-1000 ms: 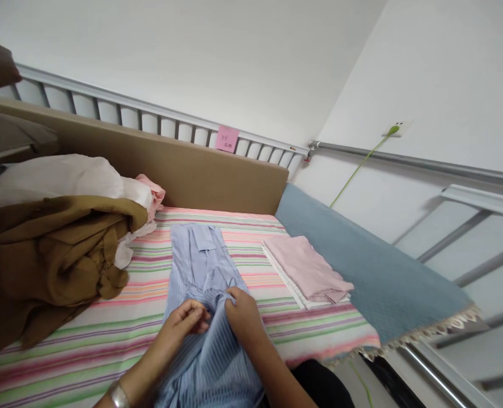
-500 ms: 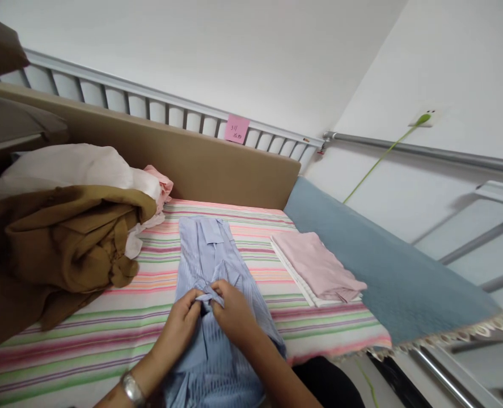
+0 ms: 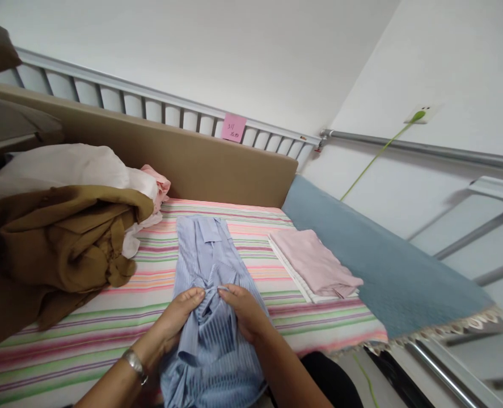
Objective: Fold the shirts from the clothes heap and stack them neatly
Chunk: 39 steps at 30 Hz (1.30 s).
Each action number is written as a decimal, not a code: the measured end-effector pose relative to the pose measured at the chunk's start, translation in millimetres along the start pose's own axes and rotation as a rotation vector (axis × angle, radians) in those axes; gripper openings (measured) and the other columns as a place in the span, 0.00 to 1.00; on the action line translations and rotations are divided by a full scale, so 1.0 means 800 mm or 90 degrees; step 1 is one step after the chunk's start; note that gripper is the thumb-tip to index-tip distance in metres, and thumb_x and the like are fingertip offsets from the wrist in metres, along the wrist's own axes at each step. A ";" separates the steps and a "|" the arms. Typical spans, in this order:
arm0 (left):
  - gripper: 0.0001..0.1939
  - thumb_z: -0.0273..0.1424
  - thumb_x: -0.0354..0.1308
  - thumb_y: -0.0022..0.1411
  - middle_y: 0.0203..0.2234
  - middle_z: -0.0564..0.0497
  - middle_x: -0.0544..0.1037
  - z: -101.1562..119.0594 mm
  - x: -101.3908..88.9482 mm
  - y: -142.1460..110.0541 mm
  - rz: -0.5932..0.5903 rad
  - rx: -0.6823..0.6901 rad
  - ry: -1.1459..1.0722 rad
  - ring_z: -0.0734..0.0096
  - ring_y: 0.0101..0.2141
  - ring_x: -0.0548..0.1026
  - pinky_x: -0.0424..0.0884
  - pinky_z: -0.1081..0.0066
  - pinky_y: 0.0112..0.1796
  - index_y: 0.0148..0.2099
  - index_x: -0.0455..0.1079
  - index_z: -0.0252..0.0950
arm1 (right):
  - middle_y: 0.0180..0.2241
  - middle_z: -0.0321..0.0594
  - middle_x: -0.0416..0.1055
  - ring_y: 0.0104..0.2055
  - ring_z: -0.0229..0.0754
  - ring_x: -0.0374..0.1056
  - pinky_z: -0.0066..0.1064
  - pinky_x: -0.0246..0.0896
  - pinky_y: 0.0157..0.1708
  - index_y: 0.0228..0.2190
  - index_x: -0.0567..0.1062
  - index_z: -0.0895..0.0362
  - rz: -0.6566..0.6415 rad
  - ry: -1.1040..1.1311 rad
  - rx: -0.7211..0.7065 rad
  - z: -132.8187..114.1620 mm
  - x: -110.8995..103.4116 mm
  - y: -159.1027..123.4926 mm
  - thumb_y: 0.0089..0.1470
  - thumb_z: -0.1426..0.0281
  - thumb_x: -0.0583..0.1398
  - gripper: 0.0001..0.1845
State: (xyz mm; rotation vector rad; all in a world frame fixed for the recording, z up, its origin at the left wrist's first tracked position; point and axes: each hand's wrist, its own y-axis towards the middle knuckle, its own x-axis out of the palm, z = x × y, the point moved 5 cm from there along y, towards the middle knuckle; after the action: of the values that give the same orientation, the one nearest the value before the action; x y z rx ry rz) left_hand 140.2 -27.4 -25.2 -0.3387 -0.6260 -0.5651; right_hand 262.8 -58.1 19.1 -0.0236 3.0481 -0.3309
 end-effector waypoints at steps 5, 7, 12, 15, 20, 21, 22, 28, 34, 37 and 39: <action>0.17 0.41 0.65 0.48 0.22 0.55 0.72 0.002 -0.004 0.004 0.028 -0.003 -0.004 0.76 0.25 0.68 0.63 0.73 0.33 0.29 0.67 0.32 | 0.31 0.46 0.75 0.38 0.47 0.72 0.40 0.64 0.42 0.35 0.74 0.61 -0.130 0.252 0.150 0.017 0.022 0.004 0.51 0.53 0.56 0.23; 0.16 0.39 0.65 0.46 0.21 0.55 0.72 0.003 -0.003 0.005 0.026 -0.006 0.039 0.76 0.24 0.68 0.62 0.74 0.31 0.29 0.68 0.33 | 0.31 0.46 0.75 0.38 0.47 0.72 0.41 0.64 0.43 0.36 0.74 0.61 -0.136 0.304 0.174 0.018 0.021 0.011 0.51 0.52 0.55 0.25; 0.12 0.30 0.64 0.44 0.23 0.54 0.75 -0.006 0.001 -0.003 0.043 -0.072 0.135 0.72 0.25 0.71 0.62 0.74 0.29 0.34 0.72 0.33 | 0.32 0.40 0.75 0.37 0.45 0.71 0.37 0.64 0.42 0.38 0.72 0.57 -0.064 0.344 0.051 0.007 0.002 0.025 0.46 0.63 0.62 0.17; 0.13 0.30 0.63 0.45 0.24 0.51 0.77 -0.013 0.010 -0.009 0.015 -0.126 0.066 0.73 0.22 0.70 0.62 0.74 0.26 0.36 0.73 0.32 | 0.34 0.39 0.75 0.37 0.44 0.71 0.36 0.63 0.41 0.42 0.71 0.56 -0.115 0.352 -0.011 -0.002 0.004 0.018 0.42 0.71 0.63 0.21; 0.16 0.26 0.60 0.49 0.30 0.48 0.79 0.001 0.006 -0.003 0.036 -0.073 -0.183 0.67 0.29 0.76 0.68 0.71 0.34 0.43 0.71 0.33 | 0.37 0.40 0.74 0.39 0.42 0.70 0.32 0.61 0.40 0.41 0.71 0.57 -0.122 0.305 -0.027 -0.010 -0.009 0.008 0.34 0.79 0.62 0.27; 0.16 0.25 0.59 0.50 0.31 0.48 0.79 0.005 0.002 -0.001 0.055 -0.066 -0.222 0.66 0.30 0.76 0.69 0.69 0.36 0.44 0.71 0.33 | 0.38 0.40 0.74 0.38 0.41 0.70 0.31 0.61 0.39 0.41 0.71 0.57 -0.105 0.299 -0.020 -0.008 -0.015 0.007 0.33 0.81 0.61 0.27; 0.16 0.24 0.57 0.51 0.32 0.47 0.79 0.008 -0.001 0.000 0.071 -0.064 -0.255 0.65 0.31 0.77 0.69 0.68 0.38 0.44 0.70 0.32 | 0.38 0.39 0.74 0.38 0.40 0.69 0.29 0.61 0.37 0.41 0.71 0.57 -0.089 0.299 -0.011 -0.006 -0.020 0.007 0.32 0.82 0.60 0.28; 0.14 0.24 0.54 0.54 0.34 0.46 0.79 0.019 -0.006 -0.003 0.096 -0.056 -0.357 0.62 0.36 0.77 0.69 0.63 0.45 0.44 0.69 0.31 | 0.34 0.38 0.74 0.34 0.37 0.69 0.26 0.61 0.34 0.39 0.71 0.57 -0.078 0.311 0.016 0.031 -0.022 0.015 0.32 0.81 0.58 0.26; 0.17 0.22 0.54 0.52 0.35 0.46 0.79 0.018 -0.006 -0.003 0.072 -0.041 -0.393 0.61 0.39 0.76 0.67 0.63 0.48 0.47 0.68 0.30 | 0.35 0.40 0.74 0.36 0.42 0.69 0.35 0.64 0.36 0.37 0.74 0.55 0.078 -0.040 -0.063 0.034 -0.036 0.023 0.38 0.71 0.61 0.18; 0.20 0.22 0.53 0.53 0.36 0.46 0.79 0.019 -0.003 -0.002 0.059 -0.040 -0.400 0.61 0.40 0.76 0.67 0.62 0.48 0.49 0.68 0.30 | 0.36 0.44 0.74 0.42 0.45 0.67 0.39 0.61 0.45 0.32 0.77 0.55 0.198 -0.215 -0.219 -0.008 -0.049 0.012 0.47 0.64 0.58 0.11; 0.20 0.22 0.53 0.53 0.36 0.46 0.79 0.019 -0.001 -0.001 0.044 -0.043 -0.394 0.60 0.40 0.76 0.67 0.62 0.48 0.50 0.67 0.30 | 0.36 0.44 0.74 0.43 0.45 0.67 0.39 0.59 0.48 0.29 0.78 0.55 0.182 -0.277 -0.266 -0.027 -0.043 0.007 0.50 0.62 0.56 0.13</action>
State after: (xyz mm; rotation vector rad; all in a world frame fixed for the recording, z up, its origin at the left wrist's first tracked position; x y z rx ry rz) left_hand 132.5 -20.7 -14.3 -0.6056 -1.1866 -0.4117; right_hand 295.7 -47.0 41.1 0.2741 2.5816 0.2945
